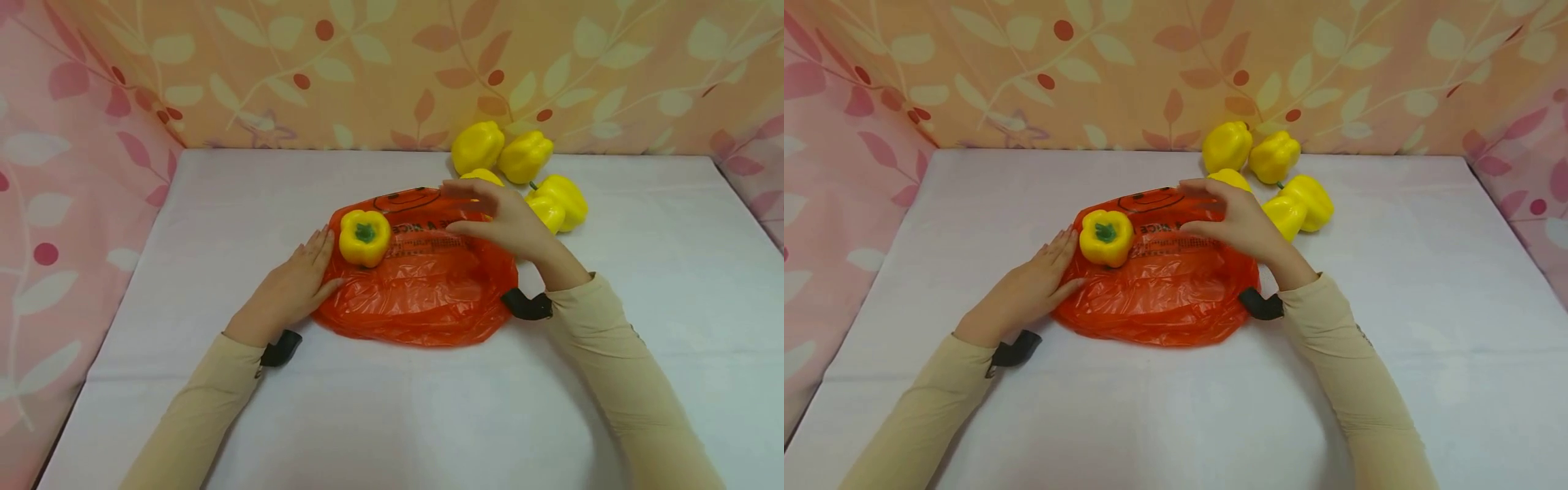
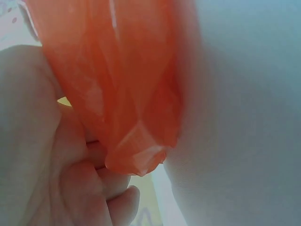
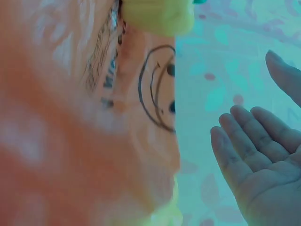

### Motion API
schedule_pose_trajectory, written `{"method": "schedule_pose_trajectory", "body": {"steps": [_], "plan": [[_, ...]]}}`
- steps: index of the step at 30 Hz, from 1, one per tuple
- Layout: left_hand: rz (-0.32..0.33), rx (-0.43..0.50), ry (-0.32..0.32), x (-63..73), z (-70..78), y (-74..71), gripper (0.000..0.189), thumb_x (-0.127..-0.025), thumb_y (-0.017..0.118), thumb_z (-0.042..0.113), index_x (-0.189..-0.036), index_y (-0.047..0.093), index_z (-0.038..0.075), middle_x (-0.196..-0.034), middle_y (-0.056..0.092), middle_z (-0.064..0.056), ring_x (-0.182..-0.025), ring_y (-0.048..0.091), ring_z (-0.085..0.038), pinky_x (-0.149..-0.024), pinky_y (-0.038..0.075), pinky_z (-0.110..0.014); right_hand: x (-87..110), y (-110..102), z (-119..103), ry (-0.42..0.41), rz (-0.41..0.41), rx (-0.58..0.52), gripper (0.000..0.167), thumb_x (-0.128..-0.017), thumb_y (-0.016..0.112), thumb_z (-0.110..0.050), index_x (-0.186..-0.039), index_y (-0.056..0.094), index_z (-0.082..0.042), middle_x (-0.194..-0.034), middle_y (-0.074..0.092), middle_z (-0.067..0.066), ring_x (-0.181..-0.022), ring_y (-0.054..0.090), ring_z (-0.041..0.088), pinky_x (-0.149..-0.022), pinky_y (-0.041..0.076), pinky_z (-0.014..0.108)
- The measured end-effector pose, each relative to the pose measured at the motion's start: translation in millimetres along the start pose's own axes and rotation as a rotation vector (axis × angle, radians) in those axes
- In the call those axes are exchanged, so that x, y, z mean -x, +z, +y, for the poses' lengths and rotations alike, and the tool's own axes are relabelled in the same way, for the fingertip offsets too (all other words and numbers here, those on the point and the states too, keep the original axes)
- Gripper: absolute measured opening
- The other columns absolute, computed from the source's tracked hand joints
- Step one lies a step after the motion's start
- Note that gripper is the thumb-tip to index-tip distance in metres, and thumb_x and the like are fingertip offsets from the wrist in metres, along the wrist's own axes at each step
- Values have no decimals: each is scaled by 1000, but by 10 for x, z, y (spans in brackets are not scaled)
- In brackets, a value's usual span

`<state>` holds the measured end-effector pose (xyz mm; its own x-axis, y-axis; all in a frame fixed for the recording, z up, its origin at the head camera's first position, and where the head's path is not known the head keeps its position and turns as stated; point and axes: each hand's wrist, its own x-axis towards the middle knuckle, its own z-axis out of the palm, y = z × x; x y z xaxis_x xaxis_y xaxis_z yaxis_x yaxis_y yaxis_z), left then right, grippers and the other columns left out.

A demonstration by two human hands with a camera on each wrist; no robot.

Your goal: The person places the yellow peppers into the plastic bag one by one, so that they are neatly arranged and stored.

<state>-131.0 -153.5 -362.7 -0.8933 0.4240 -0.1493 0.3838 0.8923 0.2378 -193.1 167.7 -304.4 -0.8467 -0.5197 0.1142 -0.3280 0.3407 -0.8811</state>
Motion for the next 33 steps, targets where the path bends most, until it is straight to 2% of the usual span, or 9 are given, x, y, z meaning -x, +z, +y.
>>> {"method": "schedule_pose_trajectory", "body": {"steps": [3, 9, 16, 21, 25, 33], "plan": [[-10, 5, 4, -14, -10, -9, 79, -96, 51, 38, -148, 10, -6, -155, 10, -21, -142, 11, -32, -113, 17, -47, 101, -94, 15, 17, 49, 14, 51, -84, 70, -3, -131, 51, 2, -132, 52, 16, -121, 50, 32, -99, 42, 46], [-11, 24, 12, -31, -24, 0, 79, -97, 51, 37, -148, 9, -6, -155, 9, -21, -143, 10, -32, -113, 16, -46, 303, -243, 42, 20, 132, 51, 50, -83, 71, -2, -129, 53, 3, -130, 54, 15, -119, 52, 27, -97, 45, 32], [-13, 24, 6, -22, -25, 3, 79, -97, 51, 37, -148, 9, -6, -155, 9, -21, -143, 10, -32, -113, 16, -46, 507, -348, 91, 33, 167, 112, 52, -82, 72, -3, -130, 53, 0, -128, 54, 16, -117, 53, 17, -94, 45, 21], [-10, 22, 15, -21, -18, -5, 78, -97, 52, 35, -148, 10, -7, -155, 10, -22, -142, 11, -33, -113, 17, -47, 661, -446, 163, 1, 229, 142, 52, -80, 71, 4, -128, 55, 1, -124, 58, 12, -112, 56, 13, -90, 46, 17], [-13, 23, 13, -22, -14, -6, 79, -97, 52, 35, -148, 10, -7, -155, 10, -22, -142, 10, -33, -113, 16, -47, 702, -515, 191, 12, 264, 154, 46, -80, 71, 4, -124, 57, 2, -124, 59, 11, -110, 57, 10, -89, 46, 15], [-5, 27, 13, -16, -27, 13, 79, -96, 52, 36, -148, 11, -7, -154, 10, -23, -142, 9, -33, -113, 16, -47, 700, -561, 249, 46, 238, 324, 46, -81, 74, -7, -125, 60, -4, -124, 60, 9, -109, 53, 3, -93, 39, 10]]}}
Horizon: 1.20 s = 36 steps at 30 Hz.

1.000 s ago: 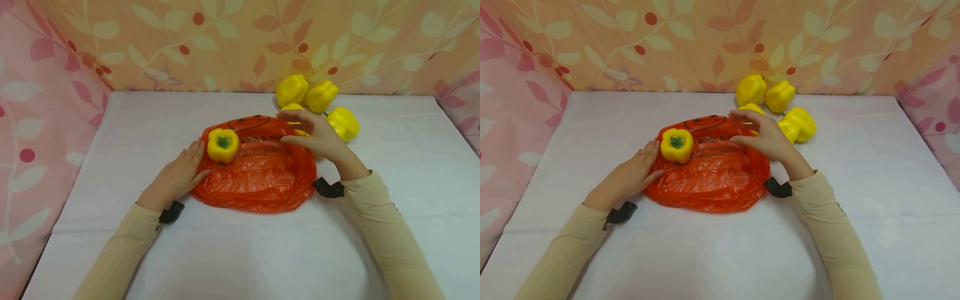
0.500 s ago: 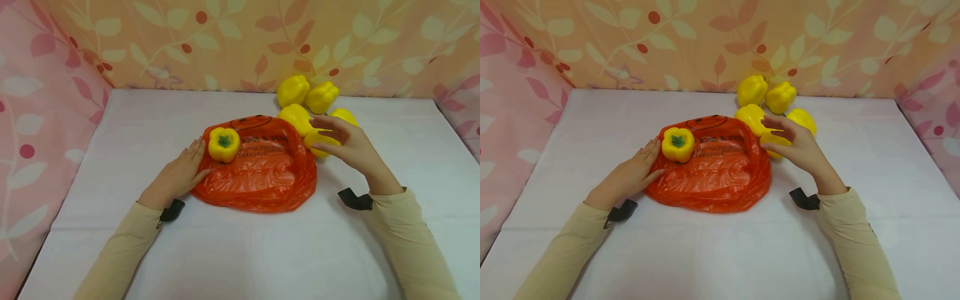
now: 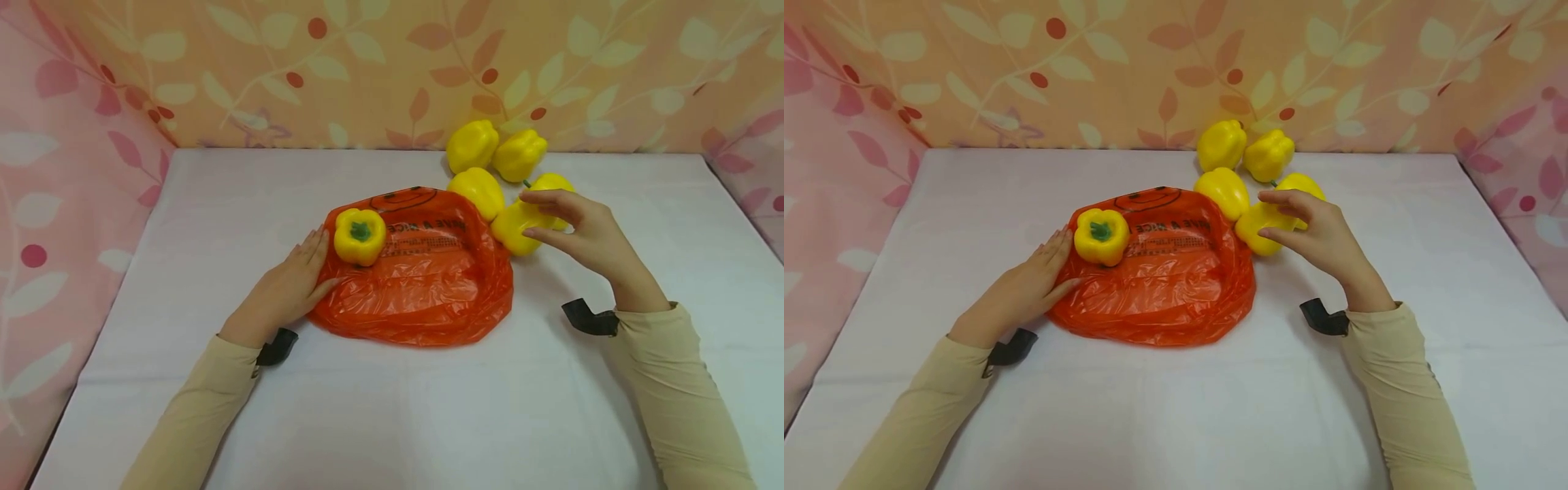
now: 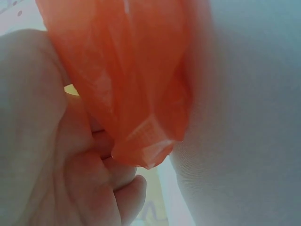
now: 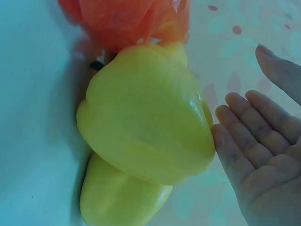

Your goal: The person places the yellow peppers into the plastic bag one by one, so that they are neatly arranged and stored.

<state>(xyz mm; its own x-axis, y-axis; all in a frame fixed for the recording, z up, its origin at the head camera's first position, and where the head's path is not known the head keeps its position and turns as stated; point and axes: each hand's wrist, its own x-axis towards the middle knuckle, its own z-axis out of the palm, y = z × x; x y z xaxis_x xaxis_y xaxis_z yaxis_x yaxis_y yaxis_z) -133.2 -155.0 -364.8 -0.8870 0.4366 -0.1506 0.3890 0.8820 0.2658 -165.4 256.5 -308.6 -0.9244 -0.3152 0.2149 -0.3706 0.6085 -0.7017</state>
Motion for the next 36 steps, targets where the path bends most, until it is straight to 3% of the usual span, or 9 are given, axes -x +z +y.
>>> {"method": "schedule_pose_trajectory", "body": {"steps": [9, 13, 15, 17, 23, 29, 36], "plan": [[-1, -4, 4, 6, -13, 12, 79, -96, 52, 35, -148, 10, -7, -154, 10, -23, -142, 10, -34, -113, 16, -47, 18, -23, 22, -51, -5, 173, 52, -77, 78, -7, -126, 60, -6, -123, 60, 9, -109, 53, 22, -91, 34, 9], [2, -7, 8, 8, -10, 8, 79, -96, 52, 34, -147, 10, -8, -154, 11, -23, -142, 11, -34, -113, 16, -47, 35, -23, 37, -88, -30, 227, 59, -73, 79, -1, -127, 58, -5, -125, 58, 12, -114, 51, 30, -100, 40, 33], [7, -7, 10, 9, -9, 5, 79, -96, 53, 34, -147, 10, -8, -154, 11, -24, -142, 11, -35, -112, 16, -48, 30, -21, 50, -115, -53, 254, 61, -71, 79, 4, -128, 57, -3, -127, 56, 15, -118, 49, 34, -99, 40, 48], [12, -6, 12, 10, -10, 5, 79, -96, 53, 34, -147, 11, -8, -154, 11, -24, -142, 11, -35, -113, 16, -48, 23, -13, 69, -140, -76, 291, 63, -69, 78, 8, -128, 56, -1, -130, 54, 17, -122, 46, 36, -97, 39, 54], [16, 4, 17, 15, -8, 8, 78, -96, 53, 34, -147, 11, -9, -154, 10, -24, -142, 10, -35, -112, 16, -48, 4, 21, 137, -244, -123, 381, 66, -66, 74, 18, -127, 53, 7, -133, 47, 21, -125, 40, 40, -101, 35, 54], [17, 0, 17, 15, -16, 21, 78, -96, 53, 34, -147, 12, -10, -154, 11, -24, -142, 10, -35, -112, 16, -48, -17, 46, 179, -374, -96, 434, 69, -61, 76, 21, -124, 54, 9, -128, 48, 23, -120, 41, 41, -102, 34, 51], [22, 5, 20, 5, -21, 25, 79, -96, 53, 34, -147, 12, -9, -154, 12, -24, -142, 10, -35, -112, 16, -48, -21, -3, 210, -359, -60, 497, 68, -56, 84, 12, -119, 58, 8, -121, 52, 23, -114, 46, 40, -98, 37, 53]]}}
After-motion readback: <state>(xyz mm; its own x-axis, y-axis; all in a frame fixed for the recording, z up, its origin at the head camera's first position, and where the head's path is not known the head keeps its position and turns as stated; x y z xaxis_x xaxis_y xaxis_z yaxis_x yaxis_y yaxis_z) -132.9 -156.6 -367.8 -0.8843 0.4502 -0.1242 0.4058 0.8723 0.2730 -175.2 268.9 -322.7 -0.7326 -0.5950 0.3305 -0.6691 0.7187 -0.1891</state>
